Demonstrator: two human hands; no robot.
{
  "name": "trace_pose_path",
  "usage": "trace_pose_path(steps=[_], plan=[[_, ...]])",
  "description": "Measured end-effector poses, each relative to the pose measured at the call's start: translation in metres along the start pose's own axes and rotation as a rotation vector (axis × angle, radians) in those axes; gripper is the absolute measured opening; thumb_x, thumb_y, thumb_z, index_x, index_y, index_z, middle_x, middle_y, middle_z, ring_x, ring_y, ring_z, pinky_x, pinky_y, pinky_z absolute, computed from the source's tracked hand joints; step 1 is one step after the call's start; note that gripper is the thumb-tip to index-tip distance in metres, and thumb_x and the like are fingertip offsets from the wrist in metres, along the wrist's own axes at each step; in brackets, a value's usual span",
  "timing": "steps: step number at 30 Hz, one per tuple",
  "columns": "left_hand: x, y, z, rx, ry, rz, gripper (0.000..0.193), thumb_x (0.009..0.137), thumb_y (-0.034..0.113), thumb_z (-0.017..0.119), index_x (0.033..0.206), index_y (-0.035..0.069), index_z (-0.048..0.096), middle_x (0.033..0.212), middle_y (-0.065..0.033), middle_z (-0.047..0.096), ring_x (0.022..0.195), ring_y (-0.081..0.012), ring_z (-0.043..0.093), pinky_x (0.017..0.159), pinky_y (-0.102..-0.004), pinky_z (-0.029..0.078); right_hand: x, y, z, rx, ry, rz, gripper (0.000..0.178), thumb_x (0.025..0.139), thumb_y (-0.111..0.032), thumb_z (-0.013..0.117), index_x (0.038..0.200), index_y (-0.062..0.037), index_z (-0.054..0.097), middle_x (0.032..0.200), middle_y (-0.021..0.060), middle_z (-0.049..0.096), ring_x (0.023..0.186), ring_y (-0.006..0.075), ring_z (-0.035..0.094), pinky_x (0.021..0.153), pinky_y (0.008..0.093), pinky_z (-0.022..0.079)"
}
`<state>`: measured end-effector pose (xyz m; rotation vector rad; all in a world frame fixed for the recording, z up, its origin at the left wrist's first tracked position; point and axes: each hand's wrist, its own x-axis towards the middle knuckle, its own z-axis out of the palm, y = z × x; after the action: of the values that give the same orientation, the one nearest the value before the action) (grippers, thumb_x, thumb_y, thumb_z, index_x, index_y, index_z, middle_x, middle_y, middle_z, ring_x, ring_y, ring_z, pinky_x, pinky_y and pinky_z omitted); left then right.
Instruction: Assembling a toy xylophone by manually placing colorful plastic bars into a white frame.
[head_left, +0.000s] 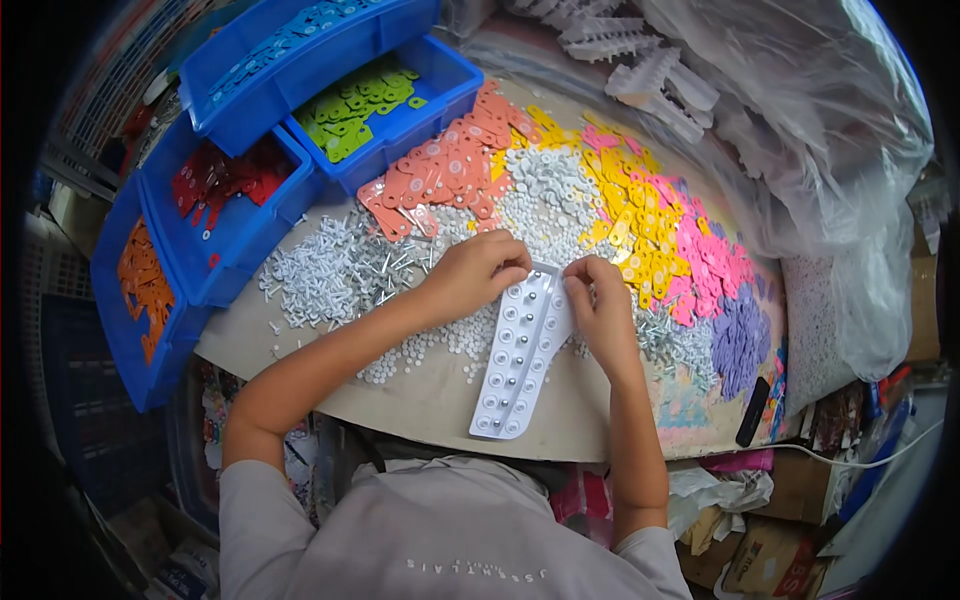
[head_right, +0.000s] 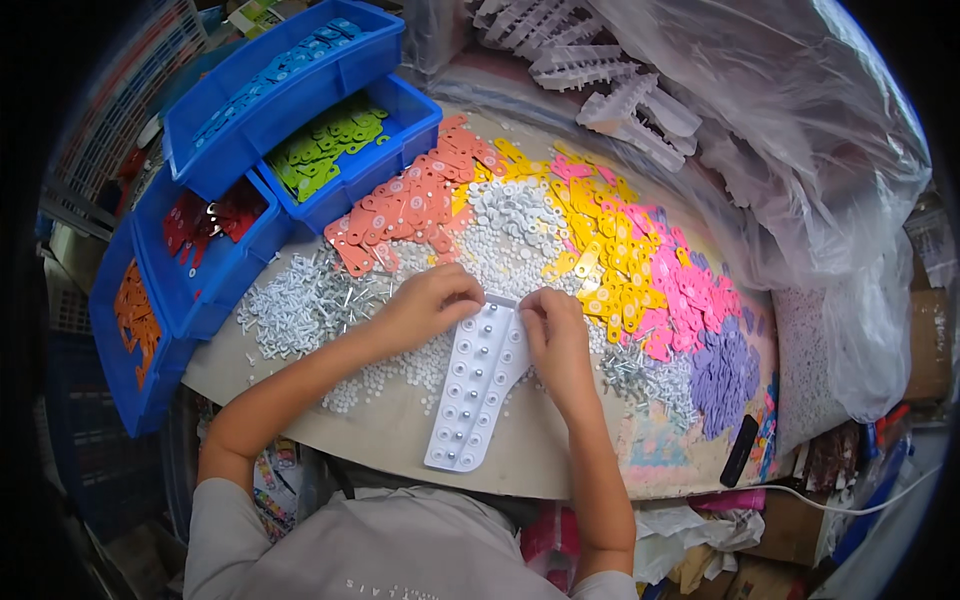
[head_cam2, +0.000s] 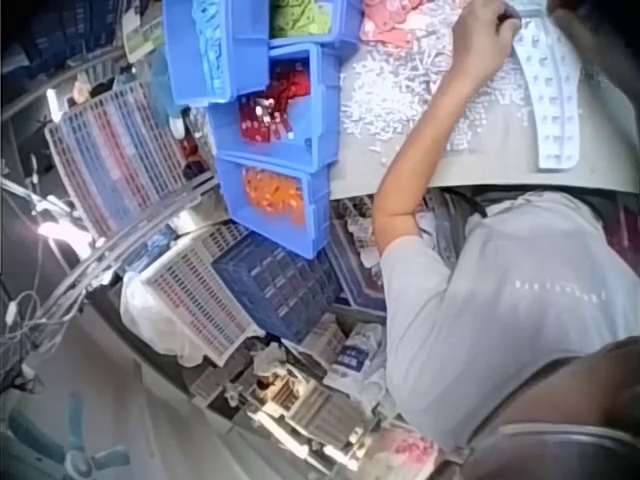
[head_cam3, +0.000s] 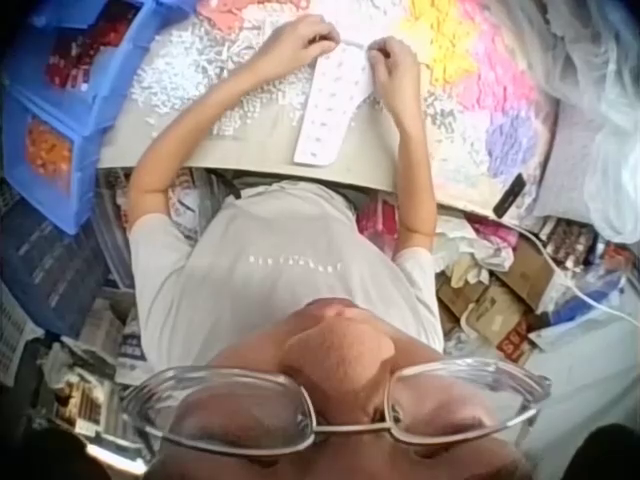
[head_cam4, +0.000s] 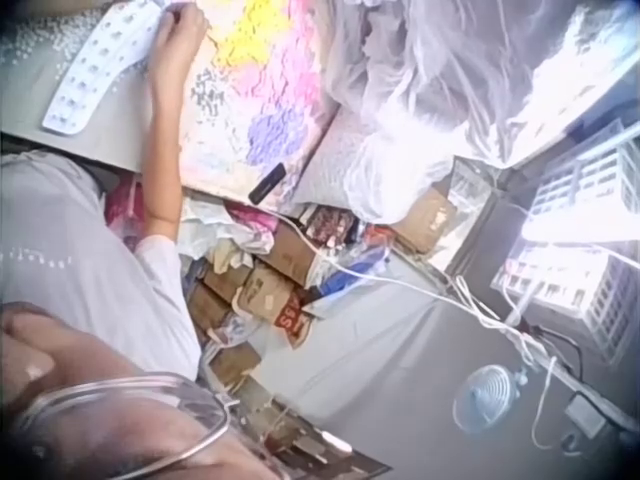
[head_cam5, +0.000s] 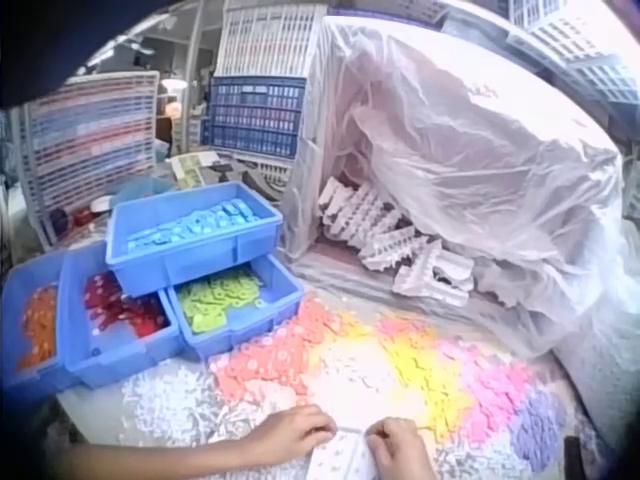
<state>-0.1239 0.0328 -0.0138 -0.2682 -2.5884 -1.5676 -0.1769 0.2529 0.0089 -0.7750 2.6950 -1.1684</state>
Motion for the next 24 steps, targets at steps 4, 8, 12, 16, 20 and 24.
trace_pose_path(steps=[4,8,12,16,20,24], plan=[[0.001,0.004,0.003,0.011,0.054,-0.09,0.011,0.088,0.01,0.07,0.094,0.002,0.065,0.089,-0.0095,0.064,0.078,-0.0236,0.065,0.072,-0.034,0.052,-0.007,0.002,0.011,-0.023,0.1,-0.052,0.007,0.09,-0.002,0.064,0.095,-0.0008,0.06,0.091,0.0143,0.06,0.093,0.0323,0.056,0.084,0.0417,0.046],[-0.002,0.0,0.002,-0.01,0.077,-0.097,0.011,0.088,0.009,0.071,0.094,0.001,0.065,0.087,-0.0092,0.064,0.075,-0.0229,0.065,0.071,-0.0335,0.052,-0.013,0.008,0.021,-0.087,0.209,-0.174,0.011,0.087,0.0,0.067,0.093,-0.0013,0.058,0.091,0.0142,0.059,0.092,0.0337,0.056,0.082,0.0427,0.046],[-0.002,-0.002,0.002,0.126,0.119,0.027,0.012,0.084,0.01,0.073,0.092,0.004,0.066,0.086,-0.0087,0.063,0.082,-0.0246,0.065,0.073,-0.0359,0.052,-0.014,0.011,0.025,-0.151,0.25,-0.248,0.013,0.085,0.003,0.07,0.093,-0.0001,0.06,0.092,0.0141,0.06,0.089,0.0319,0.057,0.078,0.0395,0.047],[0.0,-0.002,0.0,0.606,0.136,0.495,0.013,0.078,0.009,0.069,0.09,0.006,0.067,0.089,-0.0071,0.061,0.091,-0.027,0.061,0.078,-0.039,0.051,-0.016,0.007,0.028,-0.227,0.328,-0.257,0.013,0.085,0.002,0.071,0.093,0.0,0.061,0.093,0.0133,0.061,0.091,0.0326,0.058,0.08,0.0397,0.048],[-0.002,-0.008,0.001,0.616,0.139,0.531,0.013,0.077,0.008,0.066,0.089,0.005,0.066,0.091,-0.0069,0.06,0.091,-0.0266,0.06,0.079,-0.0391,0.05,-0.017,0.01,0.03,-0.271,0.366,-0.281,0.013,0.084,0.001,0.073,0.093,-0.0008,0.065,0.093,0.012,0.063,0.093,0.0313,0.059,0.082,0.0393,0.049],[0.001,-0.013,-0.003,0.536,0.121,0.552,0.012,0.077,0.007,0.069,0.088,0.005,0.067,0.092,-0.0075,0.061,0.091,-0.026,0.061,0.078,-0.0386,0.051,-0.017,0.009,0.03,-0.293,0.376,-0.311,0.011,0.084,0.0,0.074,0.093,-0.0014,0.067,0.094,0.0116,0.063,0.091,0.0305,0.06,0.082,0.0393,0.05]])
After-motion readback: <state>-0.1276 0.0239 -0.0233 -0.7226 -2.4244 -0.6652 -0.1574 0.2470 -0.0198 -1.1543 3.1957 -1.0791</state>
